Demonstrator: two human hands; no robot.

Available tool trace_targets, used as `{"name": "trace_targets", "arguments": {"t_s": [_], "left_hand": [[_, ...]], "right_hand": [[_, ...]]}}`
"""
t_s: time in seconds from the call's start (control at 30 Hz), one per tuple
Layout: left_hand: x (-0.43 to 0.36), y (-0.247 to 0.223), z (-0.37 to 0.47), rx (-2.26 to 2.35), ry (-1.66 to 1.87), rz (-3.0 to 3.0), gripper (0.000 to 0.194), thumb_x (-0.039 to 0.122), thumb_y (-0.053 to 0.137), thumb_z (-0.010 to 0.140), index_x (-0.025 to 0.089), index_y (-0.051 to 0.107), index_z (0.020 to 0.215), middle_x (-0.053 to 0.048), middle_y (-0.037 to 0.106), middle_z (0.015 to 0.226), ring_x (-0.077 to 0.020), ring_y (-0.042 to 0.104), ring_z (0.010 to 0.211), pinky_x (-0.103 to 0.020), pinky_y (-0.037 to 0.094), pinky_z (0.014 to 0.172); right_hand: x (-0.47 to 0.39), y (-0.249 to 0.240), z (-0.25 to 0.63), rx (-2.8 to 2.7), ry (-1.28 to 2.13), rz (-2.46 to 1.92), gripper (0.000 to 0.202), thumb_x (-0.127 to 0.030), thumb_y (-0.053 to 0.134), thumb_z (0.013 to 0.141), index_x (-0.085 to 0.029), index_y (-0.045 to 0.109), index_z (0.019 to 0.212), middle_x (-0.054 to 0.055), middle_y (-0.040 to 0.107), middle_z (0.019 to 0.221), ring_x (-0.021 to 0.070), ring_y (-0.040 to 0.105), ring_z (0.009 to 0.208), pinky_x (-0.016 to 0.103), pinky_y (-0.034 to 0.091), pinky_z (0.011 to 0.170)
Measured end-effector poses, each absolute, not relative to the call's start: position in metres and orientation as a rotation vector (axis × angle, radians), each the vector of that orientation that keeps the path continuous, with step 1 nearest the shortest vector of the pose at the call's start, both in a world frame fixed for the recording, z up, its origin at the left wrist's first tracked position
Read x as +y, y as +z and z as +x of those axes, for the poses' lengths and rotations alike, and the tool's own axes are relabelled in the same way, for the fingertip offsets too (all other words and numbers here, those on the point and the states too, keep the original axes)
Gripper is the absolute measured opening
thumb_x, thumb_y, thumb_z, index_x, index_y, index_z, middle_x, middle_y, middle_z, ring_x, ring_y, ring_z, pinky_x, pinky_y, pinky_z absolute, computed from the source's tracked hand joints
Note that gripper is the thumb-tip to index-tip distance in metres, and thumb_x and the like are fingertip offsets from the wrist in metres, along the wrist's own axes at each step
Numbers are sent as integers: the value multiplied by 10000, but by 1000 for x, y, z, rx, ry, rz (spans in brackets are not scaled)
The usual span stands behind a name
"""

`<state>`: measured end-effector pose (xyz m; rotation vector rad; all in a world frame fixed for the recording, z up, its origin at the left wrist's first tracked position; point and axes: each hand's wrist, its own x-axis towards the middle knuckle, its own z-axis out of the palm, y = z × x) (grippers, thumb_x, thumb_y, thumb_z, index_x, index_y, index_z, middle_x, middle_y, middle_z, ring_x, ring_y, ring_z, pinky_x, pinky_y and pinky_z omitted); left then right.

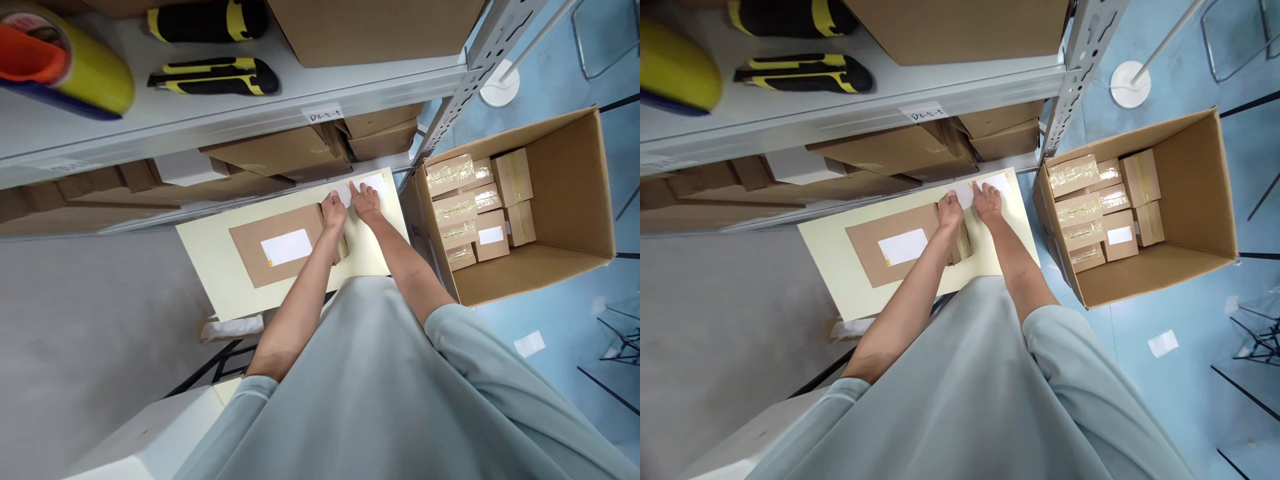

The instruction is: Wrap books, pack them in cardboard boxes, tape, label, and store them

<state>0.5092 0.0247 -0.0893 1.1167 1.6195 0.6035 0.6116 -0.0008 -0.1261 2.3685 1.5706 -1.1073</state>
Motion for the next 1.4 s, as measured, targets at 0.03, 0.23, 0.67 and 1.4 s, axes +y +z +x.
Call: {"name": "trace_targets", "arguments": {"t_s": [0.03,0.23,0.67,1.4], "left_hand": [[25,-85,509,1630,606,1134,419,401,538,1116,231,547,733,-49,650,771,-244,671,909,-373,555,969],[15,-42,491,1585,619,1038,425,539,638,1084,207,644,819,-87,768,944,-262,749,1082,-394,590,1068],[-41,107,340,1124,732,546,341,443,719,1052,221,760,1308,-150,797,1402,-336,590,1549,-479,596,1220],[-30,118,171,1057,615,579,396,482,812,968,213,826,1258,-162,844,1249,-438,656,1462,-619,585,1200]], "right_hand": [[-1,-126,612,1573,-1098,2363,750,-165,397,1088,-198,232,1819,213,395,1780,373,434,1552,545,333,1268],[-5,-127,616,1607,-1036,2333,793,-130,392,1057,-197,205,1825,211,409,1761,357,460,1541,502,372,1255],[-1,-86,627,1514,-1217,2387,708,-338,380,1170,-111,189,1813,292,507,1667,387,531,1487,514,438,1189],[-130,165,402,1406,-2642,2951,468,-732,877,822,-274,798,873,-8,754,851,194,764,803,403,700,834]]}}
